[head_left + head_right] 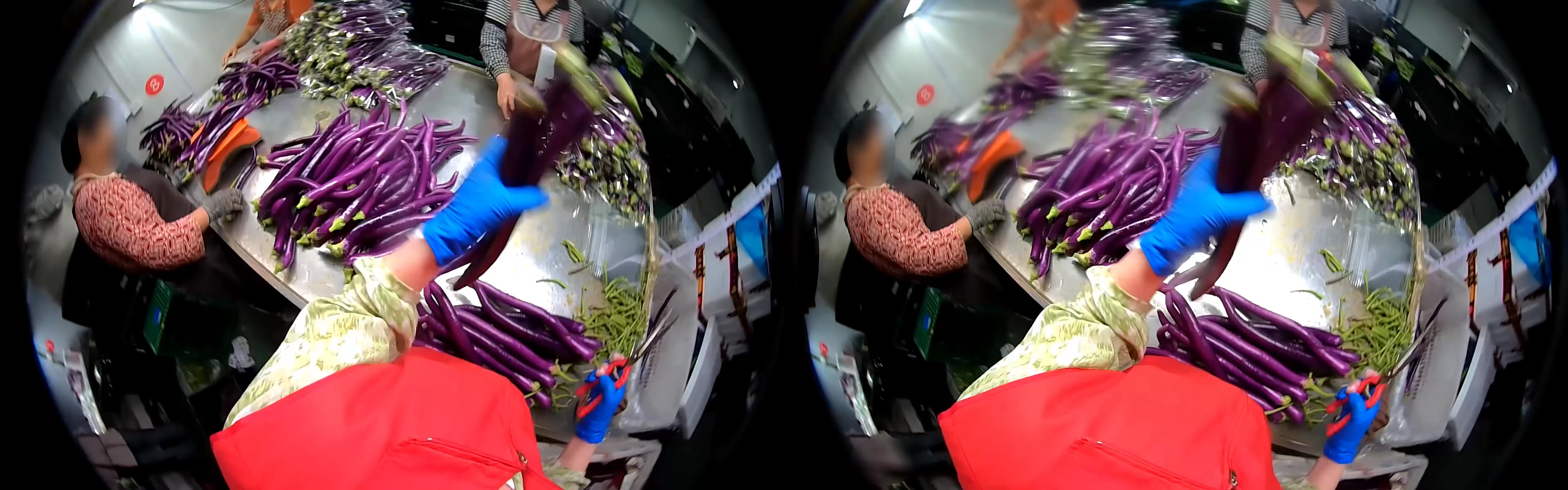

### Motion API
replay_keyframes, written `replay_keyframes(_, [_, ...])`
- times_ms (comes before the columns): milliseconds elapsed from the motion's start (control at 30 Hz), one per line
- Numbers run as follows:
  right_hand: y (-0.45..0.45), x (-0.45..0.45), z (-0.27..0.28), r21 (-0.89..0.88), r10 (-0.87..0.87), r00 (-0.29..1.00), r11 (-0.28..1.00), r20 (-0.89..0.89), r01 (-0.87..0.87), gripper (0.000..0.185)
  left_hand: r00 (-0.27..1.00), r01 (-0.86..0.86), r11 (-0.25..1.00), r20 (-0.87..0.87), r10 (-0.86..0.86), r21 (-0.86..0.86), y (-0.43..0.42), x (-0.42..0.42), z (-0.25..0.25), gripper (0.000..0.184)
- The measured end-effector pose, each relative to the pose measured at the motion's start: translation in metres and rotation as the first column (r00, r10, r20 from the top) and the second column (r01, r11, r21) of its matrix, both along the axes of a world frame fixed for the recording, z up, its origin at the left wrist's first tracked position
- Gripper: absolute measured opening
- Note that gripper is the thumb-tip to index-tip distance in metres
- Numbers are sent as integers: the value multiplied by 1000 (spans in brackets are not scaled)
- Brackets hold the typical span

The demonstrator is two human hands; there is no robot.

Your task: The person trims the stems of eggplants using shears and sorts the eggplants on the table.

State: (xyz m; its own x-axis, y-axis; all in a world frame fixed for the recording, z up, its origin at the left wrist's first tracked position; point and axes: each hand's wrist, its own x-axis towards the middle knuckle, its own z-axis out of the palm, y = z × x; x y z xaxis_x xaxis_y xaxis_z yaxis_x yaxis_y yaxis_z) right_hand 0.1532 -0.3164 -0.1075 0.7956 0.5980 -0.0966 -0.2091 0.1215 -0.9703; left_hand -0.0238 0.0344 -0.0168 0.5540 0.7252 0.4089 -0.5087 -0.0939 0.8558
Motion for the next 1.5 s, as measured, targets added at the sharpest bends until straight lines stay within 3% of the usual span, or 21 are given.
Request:
replay_keyframes(100, [2, 3, -13, 73, 3, 1000, 997, -29, -1, 48, 907, -228, 924, 278, 317, -307, 69, -37, 8, 39])
replay_keyframes(133, [2, -1, -14, 40, -21, 999, 999, -38, 23, 50, 827, -439, 821, 192, 528, -365, 65, -66, 27, 37])
replay_keyframes(200, [-2, -4, -17, 16, -11, 998, 1000, -69, 12, 52, 594, -467, 680, 369, 715, -565, 114, -107, 8, 30])
replay_keyframes(267, [-3, 0, -25, 17, -12, 998, 1000, -57, 13, 50, 451, -506, 618, 426, 784, -601, 172, -159, -38, 39])
replay_keyframes(333, [-8, -2, -30, 0, -60, 996, 998, -66, 60, 46, 449, -409, 530, 342, 826, -743, 206, -204, -81, 46])
replay_keyframes(400, [-4, -10, -19, -42, -157, 984, 987, -80, 154, 43, 461, -445, 495, 283, 841, -746, 268, -248, -151, 44])
replay_keyframes(533, [-14, -17, -10, -61, -179, 983, 983, -50, 176, 39, 498, -407, 353, 120, 859, -843, 226, -225, -97, 43])
replay_keyframes(600, [-23, -22, -13, -75, -219, 976, 973, -23, 216, 41, 642, -380, 476, 145, 753, -793, 176, -176, -66, 44])
replay_keyframes(633, [-33, -21, -20, 20, -171, 985, 985, -16, 171, 45, 827, -245, 724, 251, 504, -645, 154, -150, -68, 41])
replay_keyframes(700, [-47, -25, -30, 57, -209, 977, 976, -32, 211, 48, 985, 42, 937, 170, 19, -346, 93, -90, -71, 39])
replay_keyframes(767, [-63, -32, -37, -29, -254, 966, 967, -47, 253, 54, 896, 252, 951, -327, -300, -182, 17, -32, -79, 45])
replay_keyframes(833, [-73, -40, -46, 2, -315, 946, 949, -83, 316, 54, 599, 599, 800, -673, -433, 18, -55, 18, -78, 54])
replay_keyframes(867, [-78, -42, -48, 15, -340, 935, 939, -97, 343, 53, 469, 723, 683, -798, -380, 100, -68, 38, -93, 59])
replay_keyframes(933, [-88, -46, -59, 13, -361, 925, 931, -118, 365, 53, 362, 808, 581, -861, -358, 99, -83, 85, -138, 64])
replay_keyframes(967, [-91, -48, -63, 20, -369, 920, 927, -132, 374, 53, 283, 823, 568, -873, -398, 8, -83, 107, -173, 66])
replay_keyframes(1067, [-94, -54, -69, 31, -407, 896, 908, -178, 419, 53, -80, 791, 498, -867, -492, -356, -96, 147, -173, 67])
replay_keyframes(1133, [-98, -57, -81, 22, -432, 880, 896, -196, 444, 53, -212, 717, 472, -805, -554, -514, -101, 157, -179, 54])
replay_keyframes(1233, [-94, -58, -96, 23, -458, 847, 876, -269, 481, 50, -166, 662, 519, -780, -603, -541, -103, 164, -179, 47])
replay_keyframes(1367, [-91, -54, -102, 24, -443, 832, 878, -332, 477, 48, 98, 801, 581, -928, -361, -142, -116, 183, -152, 49])
replay_keyframes(1467, [-90, -52, -102, 43, -412, 848, 892, -334, 450, 50, 10, 836, 504, -913, -407, -216, -129, 193, -160, 50])
replay_keyframes(1500, [-90, -52, -102, 52, -399, 853, 896, -337, 440, 51, -69, 806, 476, -856, -512, -350, -136, 188, -161, 55])
